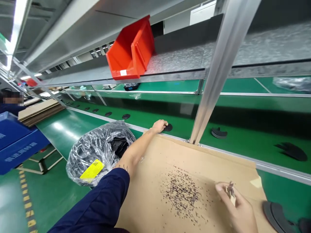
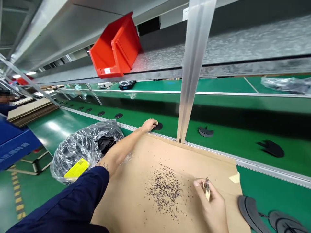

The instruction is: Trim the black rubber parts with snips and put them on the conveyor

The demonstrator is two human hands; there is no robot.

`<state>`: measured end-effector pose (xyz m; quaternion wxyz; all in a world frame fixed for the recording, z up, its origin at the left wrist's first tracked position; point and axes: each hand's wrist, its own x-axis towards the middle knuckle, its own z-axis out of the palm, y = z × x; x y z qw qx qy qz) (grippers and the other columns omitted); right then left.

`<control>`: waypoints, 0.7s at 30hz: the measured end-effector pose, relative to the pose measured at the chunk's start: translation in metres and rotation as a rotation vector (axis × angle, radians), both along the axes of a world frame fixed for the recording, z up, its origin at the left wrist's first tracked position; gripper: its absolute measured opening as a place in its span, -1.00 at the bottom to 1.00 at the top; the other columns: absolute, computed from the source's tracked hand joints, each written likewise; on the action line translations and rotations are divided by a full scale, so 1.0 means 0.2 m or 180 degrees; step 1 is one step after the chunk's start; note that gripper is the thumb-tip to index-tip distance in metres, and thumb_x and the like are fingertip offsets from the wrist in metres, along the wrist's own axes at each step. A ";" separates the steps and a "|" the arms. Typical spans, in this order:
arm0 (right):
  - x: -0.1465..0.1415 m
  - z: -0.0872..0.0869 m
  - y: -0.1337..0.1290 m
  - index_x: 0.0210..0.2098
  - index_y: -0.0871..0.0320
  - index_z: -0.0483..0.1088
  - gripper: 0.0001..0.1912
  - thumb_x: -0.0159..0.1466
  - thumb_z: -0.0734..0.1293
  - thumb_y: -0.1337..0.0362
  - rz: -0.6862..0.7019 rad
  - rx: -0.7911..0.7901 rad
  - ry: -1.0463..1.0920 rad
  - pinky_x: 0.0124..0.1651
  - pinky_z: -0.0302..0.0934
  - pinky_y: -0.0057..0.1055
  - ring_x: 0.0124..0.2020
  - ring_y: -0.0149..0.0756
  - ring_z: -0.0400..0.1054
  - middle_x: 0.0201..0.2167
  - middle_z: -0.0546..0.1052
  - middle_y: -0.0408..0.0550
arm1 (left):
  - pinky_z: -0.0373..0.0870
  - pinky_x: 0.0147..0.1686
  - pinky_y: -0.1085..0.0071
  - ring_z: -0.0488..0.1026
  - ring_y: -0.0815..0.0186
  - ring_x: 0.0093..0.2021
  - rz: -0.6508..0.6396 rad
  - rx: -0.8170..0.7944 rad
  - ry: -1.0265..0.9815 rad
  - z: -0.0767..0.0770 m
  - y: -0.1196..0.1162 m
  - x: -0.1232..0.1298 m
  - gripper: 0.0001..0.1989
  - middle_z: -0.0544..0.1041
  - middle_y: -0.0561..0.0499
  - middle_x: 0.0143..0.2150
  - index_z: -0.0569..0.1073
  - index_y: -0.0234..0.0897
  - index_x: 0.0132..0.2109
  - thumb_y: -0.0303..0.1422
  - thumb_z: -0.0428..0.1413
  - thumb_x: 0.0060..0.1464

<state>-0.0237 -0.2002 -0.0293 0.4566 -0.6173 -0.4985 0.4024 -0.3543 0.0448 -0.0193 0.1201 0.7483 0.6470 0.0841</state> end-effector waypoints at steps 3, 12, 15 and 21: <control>-0.01 0.02 0.00 -0.48 0.08 0.41 -0.57 0.07 0.41 -0.17 0.0084 0.0084 -0.0256 -0.29 0.23 -0.36 -0.39 -0.20 0.32 -0.48 0.46 -0.11 | 0.52 0.05 0.12 0.49 0.18 0.06 -0.0019 0.0045 -0.0032 0.01 -0.03 0.00 -0.67 0.47 -0.14 0.14 0.44 -0.28 0.13 -0.24 0.12 0.31; -0.02 0.06 -0.02 -0.47 0.06 0.40 -0.67 0.09 0.38 -0.07 0.0359 -0.0112 -0.0363 -0.24 0.26 -0.31 -0.34 -0.12 0.36 -0.45 0.49 -0.08 | 0.51 0.05 0.11 0.50 0.18 0.06 -0.0173 0.0048 -0.0197 0.18 -0.13 0.04 -0.68 0.48 -0.14 0.13 0.44 -0.30 0.12 -0.23 0.12 0.31; -0.01 0.07 -0.05 -0.47 0.06 0.40 -0.74 0.09 0.37 0.00 0.0436 -0.0136 -0.0195 -0.23 0.23 -0.29 -0.36 -0.14 0.32 -0.48 0.47 -0.09 | 0.49 -0.01 0.28 0.56 0.23 -0.07 -0.0882 -0.0232 -0.0367 0.26 -0.22 0.15 -0.80 0.60 -0.08 -0.07 0.55 -0.29 -0.07 -0.27 0.17 0.26; 0.03 0.04 -0.07 -0.46 0.08 0.38 -0.76 0.14 0.33 0.04 0.0444 -0.0186 0.0219 -0.28 0.14 -0.32 -0.43 -0.25 0.23 -0.54 0.39 -0.16 | 0.44 -0.17 0.46 0.59 0.27 -0.24 -0.2332 -0.0752 -0.0500 0.26 -0.43 0.60 -0.90 0.65 0.07 -0.28 0.63 -0.16 -0.25 -0.28 0.32 0.06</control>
